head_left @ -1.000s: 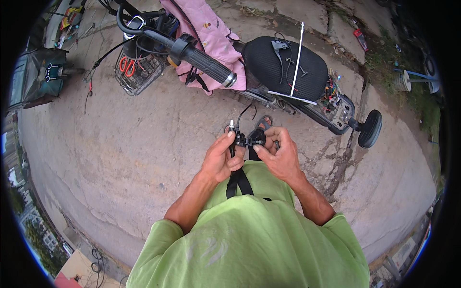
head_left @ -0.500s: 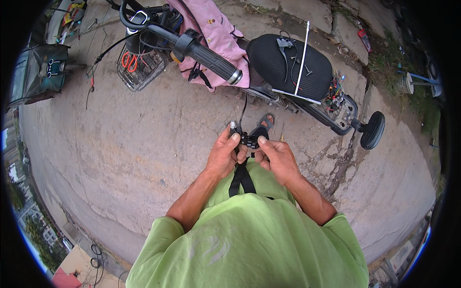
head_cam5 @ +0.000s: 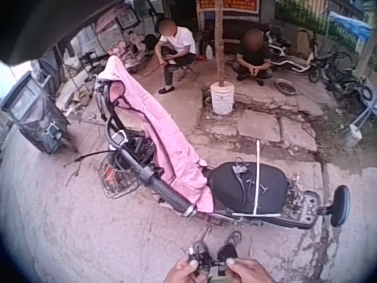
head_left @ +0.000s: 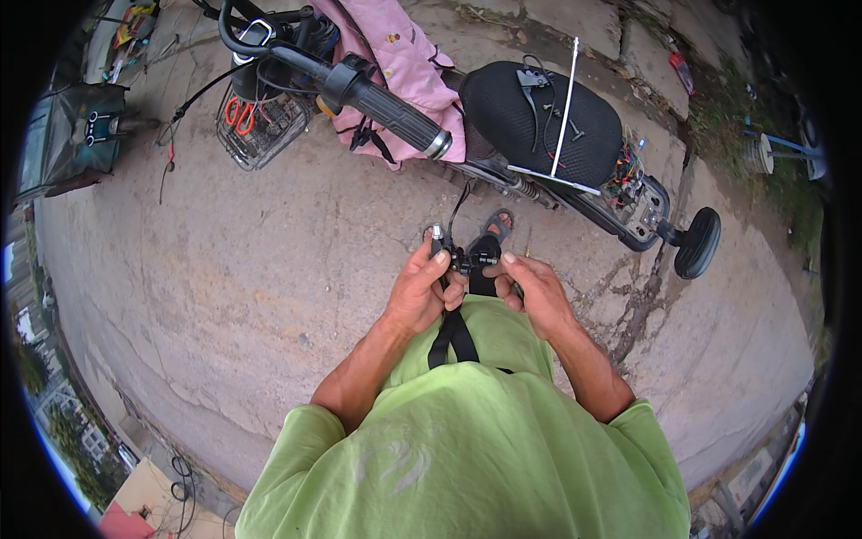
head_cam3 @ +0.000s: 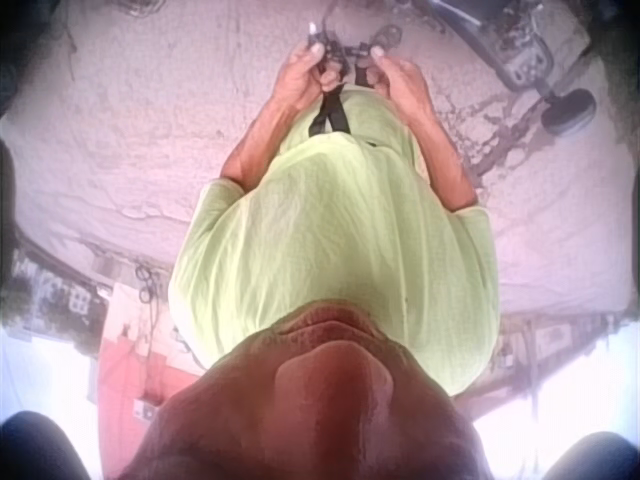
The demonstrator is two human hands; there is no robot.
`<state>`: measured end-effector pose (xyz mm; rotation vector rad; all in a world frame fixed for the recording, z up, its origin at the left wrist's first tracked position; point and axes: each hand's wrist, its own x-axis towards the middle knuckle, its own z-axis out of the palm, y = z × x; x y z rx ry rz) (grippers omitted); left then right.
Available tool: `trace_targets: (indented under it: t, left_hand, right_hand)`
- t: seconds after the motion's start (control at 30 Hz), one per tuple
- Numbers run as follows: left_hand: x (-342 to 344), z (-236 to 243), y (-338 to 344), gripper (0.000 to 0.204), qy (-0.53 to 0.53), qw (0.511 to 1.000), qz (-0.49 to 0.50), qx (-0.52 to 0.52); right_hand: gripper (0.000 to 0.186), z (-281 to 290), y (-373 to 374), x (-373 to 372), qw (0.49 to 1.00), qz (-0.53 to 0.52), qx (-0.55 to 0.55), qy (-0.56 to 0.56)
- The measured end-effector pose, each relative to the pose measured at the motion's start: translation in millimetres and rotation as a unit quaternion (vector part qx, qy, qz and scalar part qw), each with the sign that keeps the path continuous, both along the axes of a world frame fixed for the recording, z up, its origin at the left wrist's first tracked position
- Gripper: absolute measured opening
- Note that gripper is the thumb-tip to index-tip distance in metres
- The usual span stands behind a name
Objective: The person works on the handlebar and wiring of an electric scooter. They use a hex key to loosen and tighten bolts on the handlebar, then disconnect and reconnect electrical connectors near the seat and handlebar area.
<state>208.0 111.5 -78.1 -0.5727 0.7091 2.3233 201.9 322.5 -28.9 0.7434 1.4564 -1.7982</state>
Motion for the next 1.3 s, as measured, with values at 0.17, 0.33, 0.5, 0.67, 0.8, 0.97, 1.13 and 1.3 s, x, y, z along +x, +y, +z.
trace_targets:
  t: [0.17,0.33,0.5,0.67,0.8,0.97,1.13,1.3]
  left_hand:
    - [-4.5,4.9,2.1,0.021,-0.052,0.997,-0.041,0.028]
    - [-10.9,2.3,-0.4,0.026,-0.094,0.993,-0.065,0.013]
    - [-11.2,4.7,6.7,0.035,-0.074,0.992,-0.068,-0.077]
    - [-10.2,10.7,8.3,0.047,-0.028,0.983,-0.078,-0.164]
    - [-6.9,13.6,4.6,0.049,0.014,0.989,-0.063,-0.136]
    - [1.4,5.1,-4.2,0.041,0.07,0.989,-0.057,-0.118]
    - [3.2,-2.0,-0.7,0.041,0.161,0.98,-0.033,-0.116]
    - [2.9,-6.6,-0.2,0.036,0.2,0.973,-0.024,-0.114]
  right_hand:
    - [0.026,-11.9,-11.1,-2.1,0.981,0.006,0.08,0.178]
    - [0.031,5.0,-9.0,-6.9,0.884,0.161,0.209,0.385]
    - [0.033,-6.6,-5.9,-6.8,0.856,0.216,0.232,0.409]
    - [0.033,-8.9,-5.5,-12.5,0.833,0.252,0.254,0.422]
    - [0.033,-5.8,-7.0,-15.2,0.844,0.244,0.241,0.412]
    - [0.031,2.7,-6.9,-17.9,0.843,0.24,0.221,0.427]
    - [0.033,14.1,-7.4,-22.0,0.874,0.24,0.197,0.373]
    - [0.032,22.1,-10.0,-25.2,0.879,0.243,0.206,0.355]
